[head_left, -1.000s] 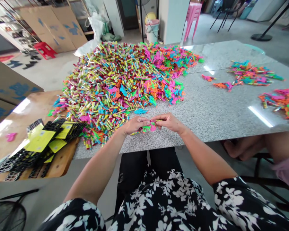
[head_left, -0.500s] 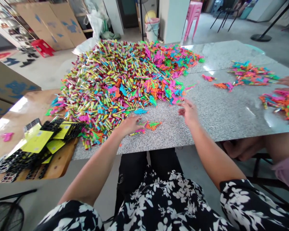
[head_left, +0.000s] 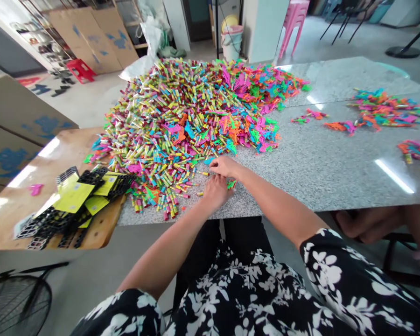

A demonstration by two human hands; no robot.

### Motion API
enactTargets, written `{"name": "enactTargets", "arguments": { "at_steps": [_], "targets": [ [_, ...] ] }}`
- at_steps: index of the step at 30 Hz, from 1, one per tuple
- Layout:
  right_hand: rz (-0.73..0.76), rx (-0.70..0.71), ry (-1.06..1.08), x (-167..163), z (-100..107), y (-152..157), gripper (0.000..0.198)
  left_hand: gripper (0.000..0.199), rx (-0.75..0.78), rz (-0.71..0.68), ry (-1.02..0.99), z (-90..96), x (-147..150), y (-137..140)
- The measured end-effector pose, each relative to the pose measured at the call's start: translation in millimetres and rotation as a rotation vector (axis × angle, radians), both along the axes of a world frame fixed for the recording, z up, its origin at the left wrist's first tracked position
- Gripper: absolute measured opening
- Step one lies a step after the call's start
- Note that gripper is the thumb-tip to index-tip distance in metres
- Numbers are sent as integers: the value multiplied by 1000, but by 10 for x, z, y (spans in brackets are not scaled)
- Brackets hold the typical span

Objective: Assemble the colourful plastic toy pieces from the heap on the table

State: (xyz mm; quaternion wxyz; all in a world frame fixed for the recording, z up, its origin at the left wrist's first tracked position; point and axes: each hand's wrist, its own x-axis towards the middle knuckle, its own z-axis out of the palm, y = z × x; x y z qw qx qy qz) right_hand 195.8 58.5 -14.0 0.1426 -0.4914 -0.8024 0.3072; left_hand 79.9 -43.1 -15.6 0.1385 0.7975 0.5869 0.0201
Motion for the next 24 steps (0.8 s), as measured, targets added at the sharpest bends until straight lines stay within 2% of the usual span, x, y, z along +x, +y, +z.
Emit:
{"name": "enactTargets", "arguments": {
  "at_steps": [2, 4, 7, 10, 11, 13, 15, 17, 19, 21, 24],
  "targets": [
    [105, -52, -67, -205, 79, 94, 19, 70, -9, 24, -13, -16, -31, -1],
    [163, -62, -174, -411, 136, 147, 17, 60, 5, 8, -41, -9, -97, -14],
    [135, -52, -313, -632, 179, 181, 8, 33, 46, -50, -114, 26, -236, -51],
    [82, -56, -334, -607, 202, 175, 9, 14, 62, -17, -251, 40, -406, -55],
    [34, -57, -284, -532, 209, 157, 12, 13, 63, 36, -335, 36, -466, -41],
    [-162, -81, 7, -306, 217, 75, 14, 17, 43, 202, -581, 26, -580, 9],
    [-430, -154, 498, -39, 202, -78, 10, 26, -46, 403, -914, 26, -670, 78],
    [-490, -168, 679, 184, 155, -295, 7, 35, -196, 538, -1247, 48, -714, 142],
    [-507, -195, 810, 307, 84, -544, 8, 41, -335, 577, -1481, 92, -703, 182],
    [-497, -251, 945, 331, 14, -779, 18, 44, -422, 550, -1582, 149, -644, 193],
    [-456, -323, 1065, 276, -44, -1023, 32, 45, -473, 502, -1597, 225, -510, 173]
  ]
}}
